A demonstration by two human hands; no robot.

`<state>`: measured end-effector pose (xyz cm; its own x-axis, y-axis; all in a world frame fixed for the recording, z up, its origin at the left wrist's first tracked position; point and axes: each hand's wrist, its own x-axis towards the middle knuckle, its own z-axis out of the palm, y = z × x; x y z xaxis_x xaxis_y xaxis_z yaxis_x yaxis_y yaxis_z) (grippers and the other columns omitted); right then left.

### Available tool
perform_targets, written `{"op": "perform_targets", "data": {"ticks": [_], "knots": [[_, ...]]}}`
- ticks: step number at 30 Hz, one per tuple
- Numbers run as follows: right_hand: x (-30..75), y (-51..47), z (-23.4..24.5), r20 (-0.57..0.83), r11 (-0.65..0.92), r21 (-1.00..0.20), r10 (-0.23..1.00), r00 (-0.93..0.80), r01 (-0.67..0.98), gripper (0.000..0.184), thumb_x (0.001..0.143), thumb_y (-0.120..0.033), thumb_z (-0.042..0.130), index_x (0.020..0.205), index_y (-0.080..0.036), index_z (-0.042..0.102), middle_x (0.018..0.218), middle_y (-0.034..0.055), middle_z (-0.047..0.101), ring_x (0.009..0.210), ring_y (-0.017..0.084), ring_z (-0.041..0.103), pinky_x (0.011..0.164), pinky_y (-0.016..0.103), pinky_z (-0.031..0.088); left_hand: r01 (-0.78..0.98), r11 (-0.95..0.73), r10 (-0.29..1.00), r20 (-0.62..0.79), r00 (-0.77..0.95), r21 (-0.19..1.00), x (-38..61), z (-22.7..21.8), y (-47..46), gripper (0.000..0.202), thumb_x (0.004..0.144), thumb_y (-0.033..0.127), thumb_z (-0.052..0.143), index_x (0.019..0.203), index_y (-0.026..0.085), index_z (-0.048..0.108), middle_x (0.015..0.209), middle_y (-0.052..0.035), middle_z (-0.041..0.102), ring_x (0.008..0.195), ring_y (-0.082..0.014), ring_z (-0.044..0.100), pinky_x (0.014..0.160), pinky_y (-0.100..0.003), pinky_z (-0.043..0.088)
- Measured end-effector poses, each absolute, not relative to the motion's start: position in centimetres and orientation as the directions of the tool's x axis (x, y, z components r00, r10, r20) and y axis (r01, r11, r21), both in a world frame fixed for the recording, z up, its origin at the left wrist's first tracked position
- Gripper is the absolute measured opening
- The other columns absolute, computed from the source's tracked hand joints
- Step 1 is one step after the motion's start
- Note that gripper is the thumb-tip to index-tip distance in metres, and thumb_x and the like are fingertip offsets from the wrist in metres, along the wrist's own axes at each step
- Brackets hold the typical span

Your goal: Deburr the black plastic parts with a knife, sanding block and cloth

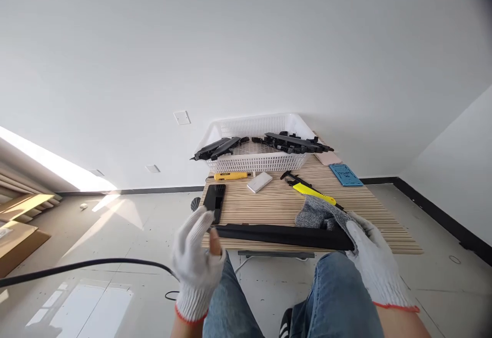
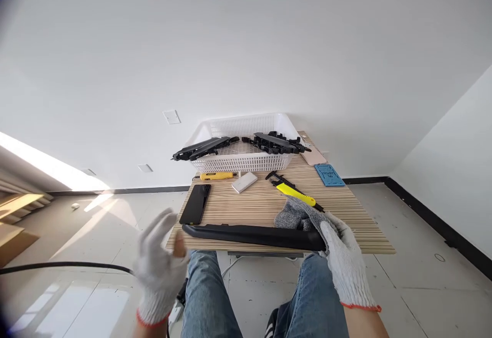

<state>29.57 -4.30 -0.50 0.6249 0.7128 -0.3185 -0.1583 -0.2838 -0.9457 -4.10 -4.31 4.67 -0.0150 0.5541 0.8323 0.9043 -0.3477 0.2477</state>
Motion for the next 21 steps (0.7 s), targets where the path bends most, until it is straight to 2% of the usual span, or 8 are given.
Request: {"op": "perform_targets", "data": {"ticks": [3,5,7,9,11,14,17,21], "knots": [[30.0,-4.5,-0.3,-0.313,-0.352,-0.933,0.678,0.665,-0.08,0.066,0.075,-0.057,0.07,0.134,-0.031,0.064,0.13,0.0046,0.068,0.112,0.027,0.067,0.062,0.025,0.055,0.922,-0.28,0.683,0.731,-0.004,0.266,-4.3,1.6,-3.0,0.037,0.101,0.024,0.049,0.137,0.024,0.056,0.132,-0.012,0.067,0.125,-0.0263,0.064,0.099,-0.041,0.057],[30.3,-4.5,-0.2,-0.299,-0.343,-0.937,0.68,0.67,-0.071,0.065,0.076,-0.057,0.069,0.135,-0.032,0.064,0.134,0.0044,0.067,0.115,0.026,0.065,0.062,0.024,0.055,0.92,-0.146,0.754,0.643,-0.134,0.363,-5.0,0.6,-1.3,0.037,0.1,0.029,0.05,0.136,0.024,0.056,0.132,-0.0127,0.067,0.127,-0.0279,0.063,0.103,-0.044,0.055],[30.4,-4.5,-0.2,-0.296,-0.327,-0.941,0.683,0.668,-0.082,0.064,0.076,-0.056,0.069,0.135,-0.032,0.063,0.137,0.0038,0.065,0.116,0.026,0.065,0.062,0.024,0.055,0.898,0.0,0.806,0.531,-0.26,0.44,-5.9,1.0,0.9,0.048,0.097,0.037,0.054,0.143,0.021,0.05,0.138,-0.016,0.064,0.13,-0.0318,0.06,0.104,-0.047,0.053],[30.4,-4.5,-0.2,-0.303,-0.326,-0.941,0.679,0.668,-0.095,0.063,0.076,-0.056,0.07,0.135,-0.033,0.063,0.137,0.0034,0.064,0.116,0.026,0.065,0.062,0.023,0.055,0.89,0.083,0.884,0.379,-0.273,0.449,-6.4,2.4,3.4,0.072,0.092,0.043,0.062,0.154,0.019,0.037,0.144,-0.0191,0.059,0.135,-0.0353,0.056,0.105,-0.049,0.051],[30.3,-4.5,-0.2,-0.313,-0.329,-0.938,0.672,0.671,-0.108,0.063,0.076,-0.055,0.071,0.135,-0.033,0.063,0.136,0.0037,0.065,0.116,0.026,0.065,0.063,0.023,0.055,0.908,0.165,0.946,0.198,-0.255,0.384,-6.3,3.9,5.7,0.087,0.089,0.048,0.064,0.16,0.018,0.025,0.144,-0.0209,0.059,0.13,-0.0384,0.059,0.102,-0.051,0.052],[30.3,-4.6,-0.4,-0.32,-0.329,-0.937,0.671,0.668,-0.118,0.065,0.075,-0.056,0.071,0.135,-0.032,0.063,0.135,0.0045,0.065,0.115,0.026,0.065,0.063,0.023,0.055,0.947,0.242,0.967,0.028,-0.253,0.212,-5.2,5.3,8.0,0.092,0.087,0.049,0.065,0.162,0.015,0.023,0.141,-0.0246,0.059,0.125,-0.0402,0.062,0.1,-0.049,0.05],[30.5,-4.6,-0.8,-0.296,-0.325,-0.941,0.67,0.68,-0.09,0.068,0.074,-0.057,0.071,0.136,-0.03,0.063,0.13,0.0059,0.067,0.111,0.026,0.066,0.061,0.024,0.055,0.956,0.275,0.961,-0.014,-0.275,0.099,-4.1,5.2,8.8,0.089,0.088,0.046,0.061,0.161,0.011,0.024,0.131,-0.0263,0.064,0.119,-0.0412,0.065,0.094,-0.048,0.051],[30.8,-4.7,-1.6,-0.231,-0.282,-0.959,0.691,0.685,-0.039,0.072,0.074,-0.056,0.071,0.139,-0.026,0.062,0.127,0.0086,0.068,0.1,0.024,0.069,0.063,0.026,0.057,0.949,0.309,0.95,0.03,-0.311,0.068,-3.6,4.2,8.9,0.087,0.088,0.045,0.06,0.16,0.01,0.027,0.13,-0.0273,0.063,0.114,-0.0428,0.065,0.09,-0.049,0.05]]}}
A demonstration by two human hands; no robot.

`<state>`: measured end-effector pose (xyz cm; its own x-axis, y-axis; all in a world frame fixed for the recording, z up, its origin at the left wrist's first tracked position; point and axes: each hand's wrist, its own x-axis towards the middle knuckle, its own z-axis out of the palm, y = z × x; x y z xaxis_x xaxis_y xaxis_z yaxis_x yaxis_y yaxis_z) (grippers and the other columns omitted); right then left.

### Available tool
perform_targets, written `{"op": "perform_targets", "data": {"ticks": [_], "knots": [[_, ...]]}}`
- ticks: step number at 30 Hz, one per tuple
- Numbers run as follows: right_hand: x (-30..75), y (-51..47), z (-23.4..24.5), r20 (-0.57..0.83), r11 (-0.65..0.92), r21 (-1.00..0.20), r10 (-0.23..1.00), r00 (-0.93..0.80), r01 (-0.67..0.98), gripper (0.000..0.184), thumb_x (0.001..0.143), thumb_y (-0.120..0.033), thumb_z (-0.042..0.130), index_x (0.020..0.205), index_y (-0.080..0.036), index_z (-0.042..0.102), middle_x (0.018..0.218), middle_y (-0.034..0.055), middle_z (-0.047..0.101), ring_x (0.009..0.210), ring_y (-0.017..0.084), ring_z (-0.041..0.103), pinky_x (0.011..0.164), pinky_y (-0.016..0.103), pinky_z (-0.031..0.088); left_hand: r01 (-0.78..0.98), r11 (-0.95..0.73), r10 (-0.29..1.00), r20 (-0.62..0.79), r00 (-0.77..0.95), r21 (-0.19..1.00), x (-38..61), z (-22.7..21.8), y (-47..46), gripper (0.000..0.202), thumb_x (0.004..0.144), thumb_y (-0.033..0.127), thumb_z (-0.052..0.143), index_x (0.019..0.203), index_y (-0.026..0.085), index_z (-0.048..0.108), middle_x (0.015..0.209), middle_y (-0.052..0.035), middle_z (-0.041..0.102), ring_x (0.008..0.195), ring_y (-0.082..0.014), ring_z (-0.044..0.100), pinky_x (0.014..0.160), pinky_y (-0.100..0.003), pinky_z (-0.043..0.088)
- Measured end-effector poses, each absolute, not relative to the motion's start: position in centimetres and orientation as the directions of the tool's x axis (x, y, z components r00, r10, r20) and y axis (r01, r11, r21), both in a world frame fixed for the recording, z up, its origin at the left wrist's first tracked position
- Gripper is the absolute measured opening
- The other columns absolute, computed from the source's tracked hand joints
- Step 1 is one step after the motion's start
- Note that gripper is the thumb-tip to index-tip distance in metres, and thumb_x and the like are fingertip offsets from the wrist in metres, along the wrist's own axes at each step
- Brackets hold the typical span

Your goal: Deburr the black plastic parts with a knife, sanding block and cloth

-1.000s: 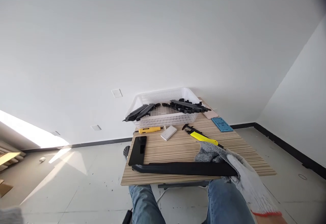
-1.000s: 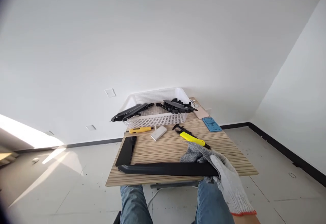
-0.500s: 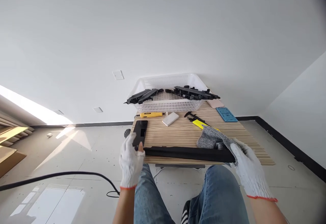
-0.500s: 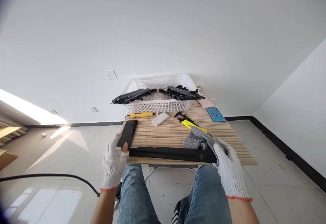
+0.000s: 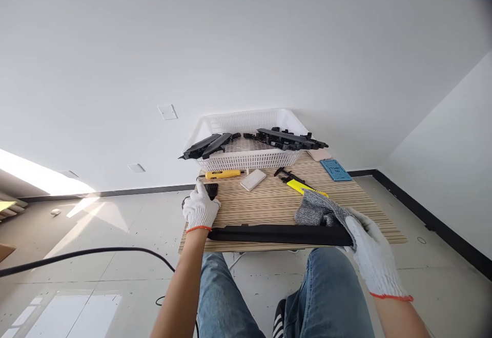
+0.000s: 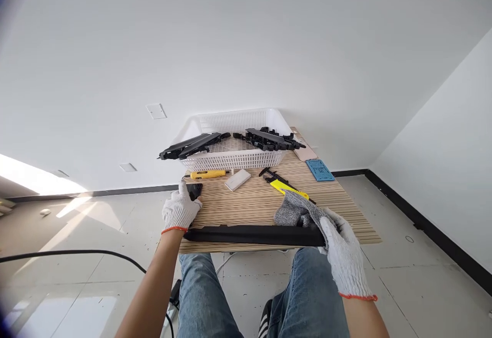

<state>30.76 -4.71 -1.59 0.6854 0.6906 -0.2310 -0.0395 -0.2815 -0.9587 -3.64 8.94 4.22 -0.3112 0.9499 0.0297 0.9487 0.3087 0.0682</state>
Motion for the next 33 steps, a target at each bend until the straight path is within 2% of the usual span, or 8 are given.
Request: {"op": "perform_targets", "data": {"ticks": [7,12,16,20,23,26,29,33], "knots": [[31.2,-4.8,-2.2,-0.224,-0.31,-0.951,0.689,0.69,0.001,0.071,0.076,-0.058,0.07,0.139,-0.027,0.062,0.126,0.0089,0.067,0.092,0.022,0.068,0.058,0.026,0.056,0.948,0.299,0.946,0.097,-0.31,0.111,-3.9,3.2,8.8,0.082,0.088,0.047,0.059,0.156,0.008,0.035,0.132,-0.0287,0.062,0.114,-0.0435,0.063,0.092,-0.051,0.049],[31.2,-4.9,-1.9,-0.245,-0.322,-0.947,0.697,0.674,-0.011,0.074,0.074,-0.059,0.071,0.139,-0.027,0.061,0.122,0.0086,0.068,0.084,0.021,0.068,0.058,0.028,0.057,0.942,0.304,0.948,0.05,-0.313,0.141,-4.3,3.7,9.0,0.084,0.089,0.05,0.06,0.157,0.009,0.033,0.135,-0.0278,0.062,0.121,-0.0439,0.061,0.098,-0.052,0.047],[31.0,-4.9,-1.6,-0.233,-0.318,-0.948,0.693,0.683,0.0,0.073,0.073,-0.058,0.071,0.139,-0.027,0.062,0.122,0.008,0.069,0.085,0.02,0.068,0.059,0.027,0.058,0.913,0.312,0.944,0.02,-0.329,0.263,-5.1,4.3,8.8,0.078,0.094,0.047,0.056,0.158,0.01,0.033,0.138,-0.026,0.062,0.125,-0.0435,0.06,0.1,-0.053,0.049],[31.0,-4.9,-1.4,-0.24,-0.329,-0.944,0.681,0.691,-0.004,0.072,0.073,-0.058,0.071,0.138,-0.027,0.063,0.12,0.0076,0.07,0.086,0.021,0.069,0.059,0.027,0.058,0.906,0.147,0.942,0.223,-0.25,0.397,-5.7,2.9,5.9,0.063,0.096,0.043,0.054,0.151,0.014,0.044,0.144,-0.0203,0.06,0.132,-0.038,0.057,0.105,-0.052,0.049],[30.8,-4.8,-1.0,-0.256,-0.339,-0.941,0.678,0.689,-0.016,0.072,0.074,-0.059,0.071,0.138,-0.026,0.063,0.122,0.0079,0.069,0.09,0.023,0.069,0.059,0.028,0.058,0.917,-0.168,0.894,0.448,-0.012,0.361,-5.1,0.5,2.1,0.044,0.101,0.036,0.048,0.14,0.018,0.054,0.137,-0.0146,0.065,0.129,-0.0295,0.06,0.105,-0.044,0.051],[30.2,-4.7,-0.5,-0.255,-0.349,-0.937,0.665,0.702,-0.01,0.067,0.08,-0.059,0.066,0.139,-0.027,0.062,0.127,0.008,0.068,0.095,0.024,0.068,0.062,0.029,0.058,0.91,-0.369,0.794,0.573,0.202,0.191,-4.0,-1.4,-1.0,0.036,0.101,0.031,0.05,0.134,0.019,0.058,0.122,-0.0105,0.073,0.121,-0.027,0.065,0.113,-0.046,0.045],[29.1,-4.6,-0.4,-0.183,-0.356,-0.932,0.619,0.764,0.066,0.064,0.085,-0.057,0.059,0.139,-0.022,0.062,0.132,0.0113,0.065,0.102,0.027,0.067,0.072,0.034,0.059,0.907,-0.41,0.753,0.597,0.277,0.097,-3.2,-1.8,-2.2,0.026,0.101,0.032,0.052,0.122,0.021,0.063,0.104,-0.0067,0.076,0.103,-0.0249,0.069,0.115,-0.047,0.04],[27.1,-4.9,-1.4,0.113,-0.297,-0.892,0.584,0.804,0.341,0.064,0.09,-0.056,0.048,0.138,-0.015,0.06,0.138,0.0162,0.062,0.128,0.034,0.057,0.108,0.05,0.047,0.927,-0.364,0.773,0.584,0.249,0.086,-3.0,-1.5,-1.9,0.023,0.1,0.043,0.055,0.097,0.023,0.067,0.083,-0.0028,0.072,0.084,-0.0239,0.067,0.109,-0.047,0.043]]}}
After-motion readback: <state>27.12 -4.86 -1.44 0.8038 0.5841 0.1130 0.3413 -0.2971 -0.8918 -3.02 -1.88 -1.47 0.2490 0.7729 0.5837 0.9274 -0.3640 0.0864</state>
